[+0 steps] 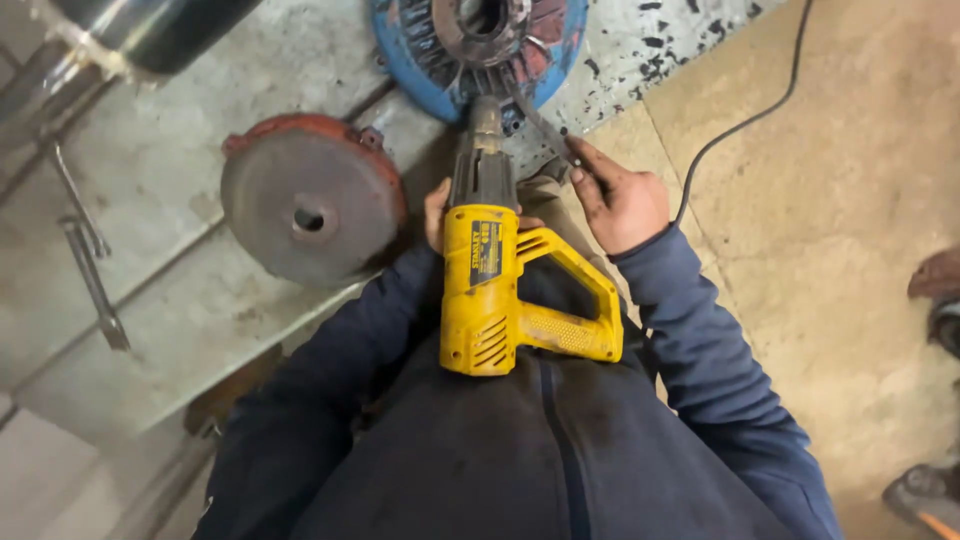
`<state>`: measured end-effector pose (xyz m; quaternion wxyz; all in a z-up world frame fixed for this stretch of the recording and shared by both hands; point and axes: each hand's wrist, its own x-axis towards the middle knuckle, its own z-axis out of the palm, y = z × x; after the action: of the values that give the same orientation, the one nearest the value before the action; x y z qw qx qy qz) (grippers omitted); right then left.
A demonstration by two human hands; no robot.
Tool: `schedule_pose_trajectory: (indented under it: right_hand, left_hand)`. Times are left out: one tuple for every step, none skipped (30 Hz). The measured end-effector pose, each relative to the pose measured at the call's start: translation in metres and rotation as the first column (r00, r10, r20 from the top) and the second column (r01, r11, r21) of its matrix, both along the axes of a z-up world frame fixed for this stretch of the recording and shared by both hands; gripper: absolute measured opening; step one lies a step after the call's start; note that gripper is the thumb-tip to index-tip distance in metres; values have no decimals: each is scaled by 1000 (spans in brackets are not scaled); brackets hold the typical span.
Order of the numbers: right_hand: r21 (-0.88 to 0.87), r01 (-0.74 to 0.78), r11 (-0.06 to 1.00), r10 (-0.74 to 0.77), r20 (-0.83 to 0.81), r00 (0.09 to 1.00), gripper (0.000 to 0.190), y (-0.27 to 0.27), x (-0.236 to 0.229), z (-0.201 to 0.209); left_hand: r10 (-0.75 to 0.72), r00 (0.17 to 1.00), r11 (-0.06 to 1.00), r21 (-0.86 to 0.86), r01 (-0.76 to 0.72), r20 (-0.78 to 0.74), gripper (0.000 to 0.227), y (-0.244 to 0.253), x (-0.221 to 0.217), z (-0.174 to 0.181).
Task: The person uses a yellow heat gun to apply heat to a blue circular mechanical part while simultaneously scraping its surface with a metal tool. The person moves the heat gun around the part's circumference and uses the tool to remove debris.
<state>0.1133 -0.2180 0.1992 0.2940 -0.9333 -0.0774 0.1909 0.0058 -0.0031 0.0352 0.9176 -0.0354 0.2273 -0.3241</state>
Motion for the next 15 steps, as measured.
schedule_pose_trajectory:
  right_hand:
    - [10, -22, 1000, 22, -3, 1000, 35, -2, 0, -3]
    - [42, -31, 999, 30, 12, 999, 35, -3, 1, -5]
    - [74, -40, 996, 38, 27, 999, 35, -5, 2, -7]
    - [82, -56, 995, 54, 34, 998, 35, -6, 2, -18]
    - [189, -42, 981, 37, 33, 999, 35, -7, 3, -29]
    - [287, -21, 958, 15, 21, 1000, 35, -11, -1, -39]
    - [288, -31, 957, 26, 20, 999, 35, -12, -9, -48]
    - [346, 9, 938, -13, 9, 1000, 35, -12, -12, -58]
    - [401, 49, 915, -51, -4, 999, 36, -12, -15, -68]
    - [405, 40, 913, -42, -4, 999, 36, -11, -18, -74]
    - [409, 62, 910, -65, -8, 998, 37, -9, -21, -82]
    - [414, 89, 906, -93, -11, 996, 37, -6, -25, -89]
    - [419, 85, 904, -89, -10, 996, 37, -7, -25, -88]
    - [422, 55, 905, -77, 36, 996, 36, -9, -25, -87]
    - [424, 25, 905, -65, 81, 995, 35, -10, -24, -86]
  left_hand:
    - [22, 1000, 1000, 10, -22, -3, 96, -2, 1, 8]
    - [-17, 999, 1000, 3, 17, 29, 99, -5, 4, 16]
    - [-56, 997, 998, -1, 56, 60, 101, -6, 7, 24]
    - [-41, 997, 999, 7, 40, 67, 101, -9, 7, 15]
    - [8, 998, 1000, 28, -9, 62, 98, -11, 6, 6]
    - [52, 997, 998, 42, -54, 50, 95, -16, 2, -2]
    - [62, 997, 997, 43, -64, 50, 95, -19, 0, 4]
    - [31, 998, 999, 37, -33, 49, 97, -21, 4, 9]
    - [0, 999, 1000, 31, -2, 49, 98, -22, 9, 14]
    - [9, 999, 999, 34, -11, 50, 98, -24, 11, 15]
    - [-20, 999, 999, 36, 19, 30, 101, -25, 13, 15]
    - [-55, 998, 998, 37, 55, 12, 103, -25, 16, 15]
    - [-51, 999, 998, 43, 51, 13, 103, -24, 12, 15]
    - [-42, 999, 997, 58, 41, 14, 103, -24, 11, 15]
    - [-32, 999, 997, 74, 31, 14, 103, -23, 9, 15]
